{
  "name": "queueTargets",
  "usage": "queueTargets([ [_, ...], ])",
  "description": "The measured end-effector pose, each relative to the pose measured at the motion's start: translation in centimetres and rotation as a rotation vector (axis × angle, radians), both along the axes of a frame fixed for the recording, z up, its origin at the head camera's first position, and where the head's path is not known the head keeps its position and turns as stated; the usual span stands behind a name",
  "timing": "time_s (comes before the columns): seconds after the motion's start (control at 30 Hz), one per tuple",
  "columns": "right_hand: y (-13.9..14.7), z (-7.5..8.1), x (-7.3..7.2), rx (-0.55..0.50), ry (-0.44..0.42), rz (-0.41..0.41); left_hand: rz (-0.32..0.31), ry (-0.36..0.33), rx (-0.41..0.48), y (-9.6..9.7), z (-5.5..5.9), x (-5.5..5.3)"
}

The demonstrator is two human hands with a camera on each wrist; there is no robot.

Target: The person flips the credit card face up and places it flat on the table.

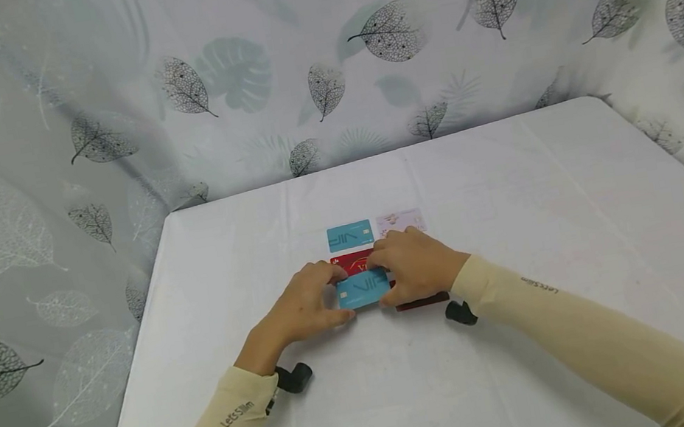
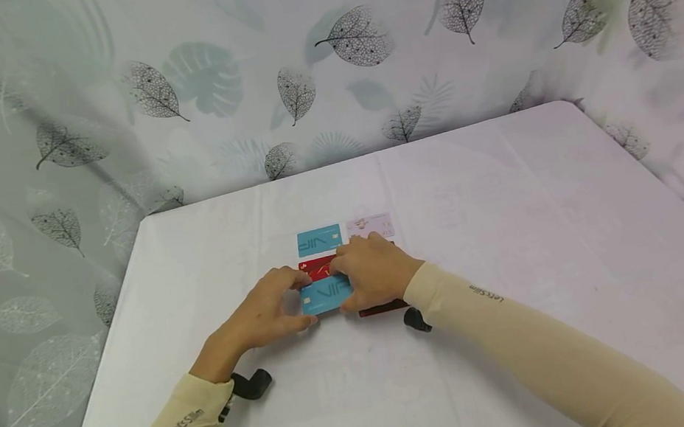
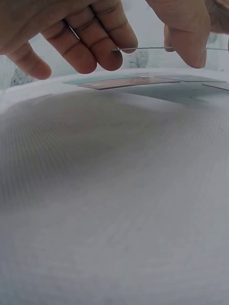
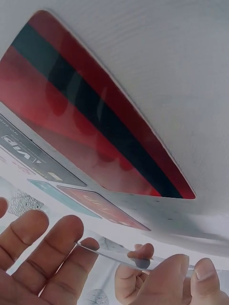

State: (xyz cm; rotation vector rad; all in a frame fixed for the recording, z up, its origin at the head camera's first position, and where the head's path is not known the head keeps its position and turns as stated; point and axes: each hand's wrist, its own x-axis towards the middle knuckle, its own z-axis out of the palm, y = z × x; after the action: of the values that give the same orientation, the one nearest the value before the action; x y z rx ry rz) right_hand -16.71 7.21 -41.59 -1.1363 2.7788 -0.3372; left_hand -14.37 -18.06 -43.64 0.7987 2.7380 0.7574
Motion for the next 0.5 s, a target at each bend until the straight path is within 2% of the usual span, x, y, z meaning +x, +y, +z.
queueTargets([
  [0.5,-0.40,-0.54,0.39,0.020,0.060,0.020,-0.026,0.024,-0.045,-0.21,-0.10,-0.01],
])
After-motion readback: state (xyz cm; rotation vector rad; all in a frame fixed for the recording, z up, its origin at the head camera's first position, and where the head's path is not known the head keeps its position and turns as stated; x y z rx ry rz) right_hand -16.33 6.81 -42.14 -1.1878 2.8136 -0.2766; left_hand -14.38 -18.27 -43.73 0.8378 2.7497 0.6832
